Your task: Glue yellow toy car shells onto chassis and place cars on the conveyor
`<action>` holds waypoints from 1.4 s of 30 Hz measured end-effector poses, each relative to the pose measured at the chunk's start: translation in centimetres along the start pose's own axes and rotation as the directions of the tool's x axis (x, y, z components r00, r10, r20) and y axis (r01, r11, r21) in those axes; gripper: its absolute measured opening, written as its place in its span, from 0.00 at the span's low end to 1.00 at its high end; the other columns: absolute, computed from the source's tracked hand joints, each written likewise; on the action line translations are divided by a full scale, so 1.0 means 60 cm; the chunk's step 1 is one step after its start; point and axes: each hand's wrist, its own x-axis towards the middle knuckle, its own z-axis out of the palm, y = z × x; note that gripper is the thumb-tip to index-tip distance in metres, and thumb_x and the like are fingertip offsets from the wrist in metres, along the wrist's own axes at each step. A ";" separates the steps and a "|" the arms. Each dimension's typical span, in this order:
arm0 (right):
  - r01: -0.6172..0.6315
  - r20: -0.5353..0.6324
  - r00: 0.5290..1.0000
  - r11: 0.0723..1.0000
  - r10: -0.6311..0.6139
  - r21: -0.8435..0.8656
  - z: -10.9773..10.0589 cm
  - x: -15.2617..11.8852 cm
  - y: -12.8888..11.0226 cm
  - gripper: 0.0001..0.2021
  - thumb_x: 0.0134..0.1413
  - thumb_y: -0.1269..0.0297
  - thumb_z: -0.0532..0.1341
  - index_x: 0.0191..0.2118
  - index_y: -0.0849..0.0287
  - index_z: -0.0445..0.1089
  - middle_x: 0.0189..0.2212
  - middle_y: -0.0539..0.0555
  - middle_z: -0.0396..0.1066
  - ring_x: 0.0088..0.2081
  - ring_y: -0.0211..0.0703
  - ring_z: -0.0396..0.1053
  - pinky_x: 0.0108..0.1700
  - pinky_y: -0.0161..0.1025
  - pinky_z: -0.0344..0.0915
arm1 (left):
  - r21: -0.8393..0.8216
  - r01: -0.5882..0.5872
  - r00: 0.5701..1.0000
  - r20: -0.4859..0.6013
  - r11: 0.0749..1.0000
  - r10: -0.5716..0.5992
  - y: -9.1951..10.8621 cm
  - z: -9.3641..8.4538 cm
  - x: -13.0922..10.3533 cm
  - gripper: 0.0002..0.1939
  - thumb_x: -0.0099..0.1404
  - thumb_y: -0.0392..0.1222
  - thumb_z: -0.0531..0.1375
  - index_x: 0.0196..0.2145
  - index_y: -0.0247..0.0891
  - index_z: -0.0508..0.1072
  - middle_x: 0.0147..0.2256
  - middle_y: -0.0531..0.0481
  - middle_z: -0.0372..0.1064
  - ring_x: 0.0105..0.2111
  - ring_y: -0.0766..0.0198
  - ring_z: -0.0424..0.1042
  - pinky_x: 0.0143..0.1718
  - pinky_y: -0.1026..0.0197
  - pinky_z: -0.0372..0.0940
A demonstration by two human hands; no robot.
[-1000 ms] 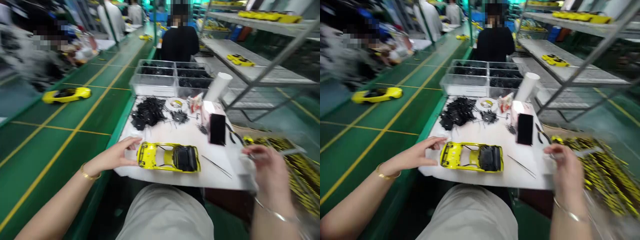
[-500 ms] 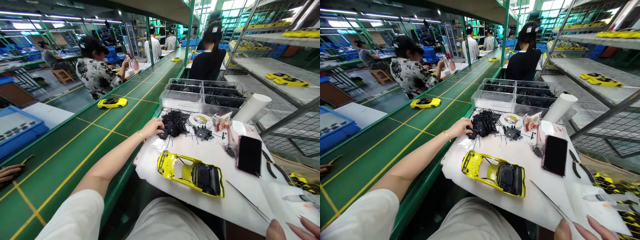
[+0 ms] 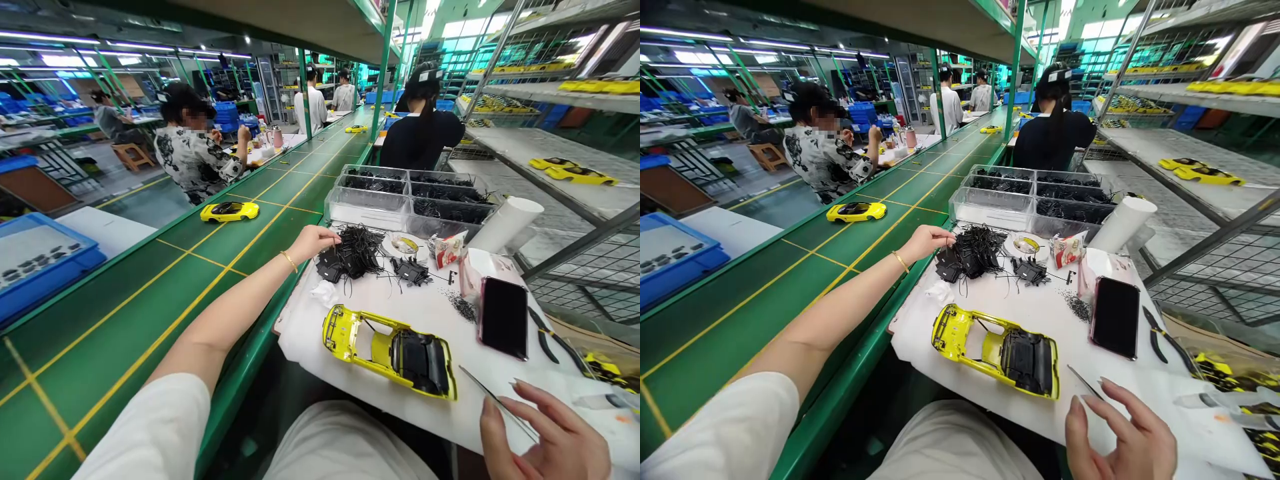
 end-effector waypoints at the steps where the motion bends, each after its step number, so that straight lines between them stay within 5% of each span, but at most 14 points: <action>1: -0.009 -0.017 1.000 1.000 0.009 0.000 0.002 0.001 -0.006 0.06 0.51 0.61 0.66 0.33 0.56 0.71 0.40 0.61 0.71 0.41 0.58 0.70 0.44 0.54 0.62 | -0.036 -0.002 1.000 -0.022 0.999 0.002 0.009 0.001 0.001 0.13 0.59 0.49 0.65 0.33 0.35 0.81 0.29 0.45 0.79 0.29 0.60 0.77 0.35 0.60 0.68; 4: -0.085 0.001 0.996 0.989 0.085 0.123 0.015 0.026 -0.017 0.10 0.54 0.58 0.64 0.41 0.56 0.69 0.45 0.62 0.70 0.48 0.59 0.68 0.51 0.58 0.63 | -0.138 -0.052 0.997 -0.057 0.989 0.044 0.051 -0.001 -0.002 0.17 0.58 0.53 0.66 0.35 0.35 0.81 0.29 0.45 0.79 0.31 0.60 0.77 0.37 0.59 0.70; 6: -0.183 0.152 0.978 0.941 0.143 0.286 0.035 0.062 -0.027 0.11 0.57 0.56 0.62 0.43 0.55 0.69 0.47 0.61 0.69 0.49 0.55 0.69 0.50 0.54 0.66 | -0.230 -0.120 0.992 -0.059 0.966 0.109 0.091 -0.001 -0.011 0.17 0.57 0.54 0.66 0.35 0.35 0.81 0.29 0.46 0.79 0.31 0.60 0.77 0.38 0.59 0.70; 8: -0.346 0.405 0.897 0.854 0.178 0.390 0.064 0.109 -0.044 0.13 0.59 0.53 0.59 0.44 0.54 0.70 0.46 0.59 0.72 0.46 0.52 0.71 0.48 0.51 0.68 | -0.315 -0.189 0.982 -0.050 0.930 0.183 0.135 0.008 -0.022 0.16 0.58 0.52 0.67 0.34 0.36 0.81 0.29 0.47 0.79 0.31 0.61 0.77 0.37 0.60 0.70; 10: -0.510 0.634 0.758 0.746 0.154 0.428 0.098 0.153 -0.067 0.18 0.58 0.48 0.58 0.45 0.56 0.71 0.45 0.60 0.73 0.45 0.51 0.73 0.47 0.50 0.70 | -0.363 -0.239 0.969 -0.031 0.901 0.244 0.176 0.028 -0.035 0.13 0.59 0.50 0.67 0.34 0.37 0.81 0.29 0.47 0.79 0.30 0.62 0.77 0.36 0.61 0.70; 14: -0.588 0.685 0.716 0.644 0.133 0.489 0.147 0.198 -0.104 0.26 0.49 0.47 0.66 0.51 0.56 0.67 0.49 0.59 0.71 0.48 0.52 0.71 0.48 0.49 0.71 | -0.387 -0.314 0.942 -0.014 0.867 0.335 0.230 0.082 -0.061 0.05 0.61 0.40 0.65 0.33 0.37 0.81 0.32 0.47 0.79 0.32 0.64 0.76 0.35 0.63 0.70; 19: -0.739 0.839 0.535 0.536 0.099 0.408 0.132 0.194 -0.100 0.20 0.52 0.50 0.65 0.46 0.56 0.68 0.40 0.54 0.72 0.41 0.47 0.74 0.40 0.43 0.73 | -0.441 -0.266 0.934 0.103 0.857 0.343 0.230 0.117 -0.090 0.06 0.61 0.34 0.62 0.36 0.36 0.79 0.33 0.48 0.77 0.33 0.65 0.75 0.37 0.63 0.70; 23: -0.880 0.931 0.339 0.395 0.136 0.263 0.105 0.195 -0.083 0.21 0.54 0.51 0.64 0.50 0.53 0.65 0.41 0.53 0.72 0.39 0.42 0.75 0.40 0.38 0.72 | -0.496 -0.353 0.846 0.194 0.794 0.497 0.208 0.119 -0.129 0.13 0.61 0.42 0.63 0.44 0.37 0.73 0.41 0.43 0.75 0.45 0.57 0.73 0.50 0.53 0.67; 25: -0.866 0.919 0.344 0.443 0.194 0.230 0.101 0.197 -0.078 0.19 0.53 0.50 0.64 0.47 0.55 0.67 0.39 0.53 0.72 0.37 0.42 0.74 0.38 0.38 0.73 | -0.378 -0.455 0.844 0.104 0.806 0.526 0.205 0.127 -0.155 0.18 0.56 0.46 0.68 0.42 0.38 0.71 0.44 0.41 0.71 0.49 0.52 0.68 0.53 0.47 0.62; 29: -0.701 0.801 0.531 0.675 0.278 0.230 0.106 0.197 -0.079 0.17 0.53 0.50 0.64 0.43 0.56 0.67 0.38 0.54 0.71 0.37 0.43 0.71 0.36 0.39 0.73 | -0.266 -0.300 0.953 -0.029 0.916 0.303 0.215 0.158 -0.191 0.17 0.54 0.44 0.69 0.35 0.39 0.65 0.35 0.48 0.66 0.38 0.59 0.66 0.43 0.54 0.63; 32: -0.584 0.744 0.609 0.790 0.276 0.185 0.106 0.194 -0.082 0.18 0.55 0.51 0.62 0.46 0.57 0.67 0.37 0.54 0.72 0.36 0.43 0.71 0.36 0.39 0.72 | -0.481 -0.025 0.992 0.095 0.876 0.081 0.223 0.176 -0.193 0.12 0.58 0.38 0.64 0.31 0.39 0.61 0.30 0.54 0.63 0.32 0.66 0.65 0.37 0.61 0.63; 36: -0.537 0.696 0.660 0.826 0.284 0.172 0.102 0.191 -0.079 0.18 0.55 0.51 0.60 0.46 0.57 0.67 0.38 0.55 0.72 0.35 0.44 0.71 0.36 0.41 0.72 | -0.679 0.276 0.951 0.296 0.681 -0.091 0.223 0.179 -0.184 0.16 0.53 0.39 0.68 0.29 0.38 0.62 0.28 0.57 0.62 0.28 0.71 0.63 0.33 0.65 0.61; 39: -0.644 0.733 0.608 0.730 0.307 0.229 0.098 0.194 -0.075 0.15 0.54 0.54 0.62 0.45 0.57 0.68 0.42 0.55 0.72 0.37 0.45 0.73 0.36 0.41 0.73 | -0.712 0.356 0.929 0.340 0.605 -0.146 0.210 0.180 -0.181 0.14 0.52 0.39 0.67 0.31 0.38 0.64 0.27 0.58 0.61 0.28 0.72 0.63 0.32 0.67 0.60; 42: -0.850 0.859 0.415 0.464 0.299 0.249 0.089 0.197 -0.076 0.11 0.52 0.61 0.62 0.42 0.57 0.69 0.42 0.55 0.73 0.36 0.45 0.77 0.35 0.39 0.74 | -0.689 0.349 0.937 0.275 0.635 -0.216 0.184 0.185 -0.182 0.12 0.55 0.37 0.63 0.36 0.38 0.64 0.31 0.55 0.63 0.31 0.69 0.66 0.34 0.65 0.63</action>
